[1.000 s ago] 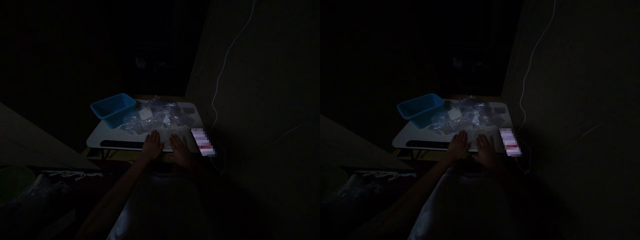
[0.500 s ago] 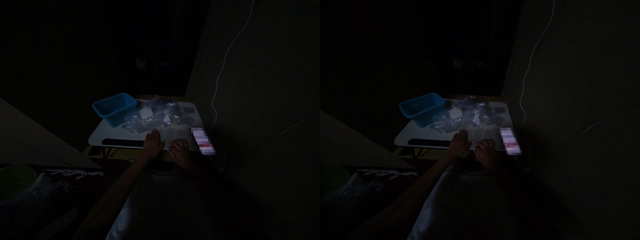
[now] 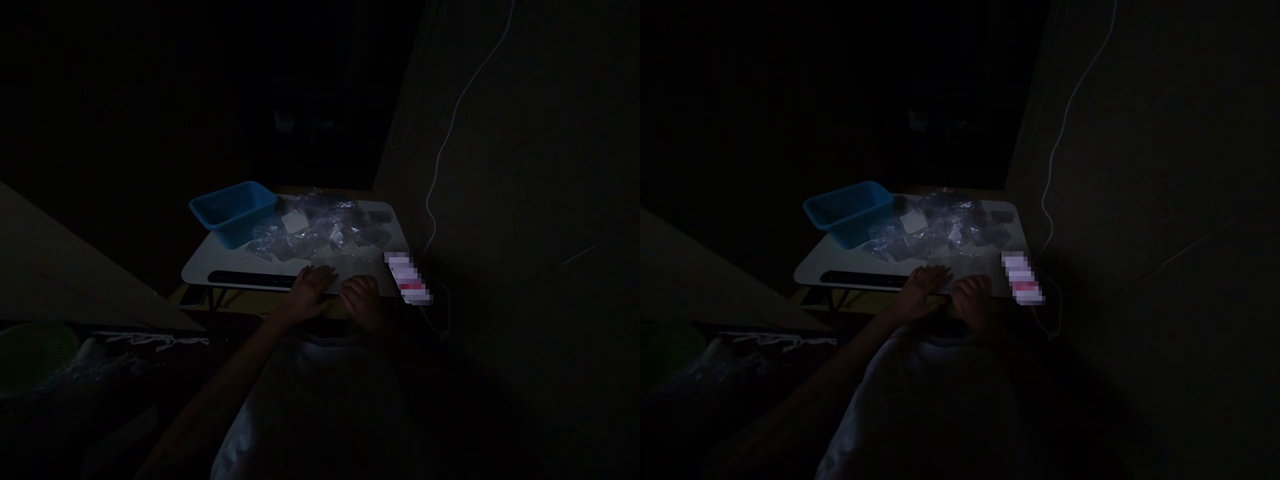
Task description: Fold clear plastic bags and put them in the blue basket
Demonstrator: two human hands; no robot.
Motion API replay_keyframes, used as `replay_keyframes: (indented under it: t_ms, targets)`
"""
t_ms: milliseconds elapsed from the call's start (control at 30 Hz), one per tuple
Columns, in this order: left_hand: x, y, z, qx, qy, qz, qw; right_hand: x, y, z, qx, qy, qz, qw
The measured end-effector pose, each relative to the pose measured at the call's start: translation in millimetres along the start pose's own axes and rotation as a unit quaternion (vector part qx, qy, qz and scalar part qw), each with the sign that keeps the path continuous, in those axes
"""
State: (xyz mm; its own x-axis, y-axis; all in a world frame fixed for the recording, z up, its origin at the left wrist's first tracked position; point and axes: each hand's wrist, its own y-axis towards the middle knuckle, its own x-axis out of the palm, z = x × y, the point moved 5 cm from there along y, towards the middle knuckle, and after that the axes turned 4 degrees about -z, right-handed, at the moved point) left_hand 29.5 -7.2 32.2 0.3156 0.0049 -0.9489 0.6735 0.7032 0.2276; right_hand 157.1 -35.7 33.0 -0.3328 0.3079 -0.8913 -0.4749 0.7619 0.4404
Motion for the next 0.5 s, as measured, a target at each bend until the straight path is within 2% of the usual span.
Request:
replay_keyframes:
  t_ms: [167, 267, 333, 400, 500]
  targets:
    - [-7.6, -3.0, -0.4, 0.002, 0.002, 0.022, 1.000, -10.6, -1.3, 0.9, 0.014, 0.052, 0.003, 0.999]
    - [-18.1, 2.1, 1.0, 0.011, 0.003, 0.027, 1.000, -20.8, 2.5, 2.1, 0.044, 0.037, -0.002, 0.998]
    - [-26.0, 6.1, 4.5, 0.016, 0.004, 0.019, 1.000, -27.3, 9.1, 2.3, 0.060, 0.016, -0.030, 0.998]
    - [-34.4, 9.1, 7.5, 0.014, 0.000, 0.020, 1.000, -31.9, 17.7, 1.2, 0.058, 0.008, -0.088, 0.994]
    - [-45.3, 10.7, 4.9, -0.014, -0.025, 0.032, 0.999, -42.3, 30.7, 1.5, 0.059, 0.017, -0.140, 0.988]
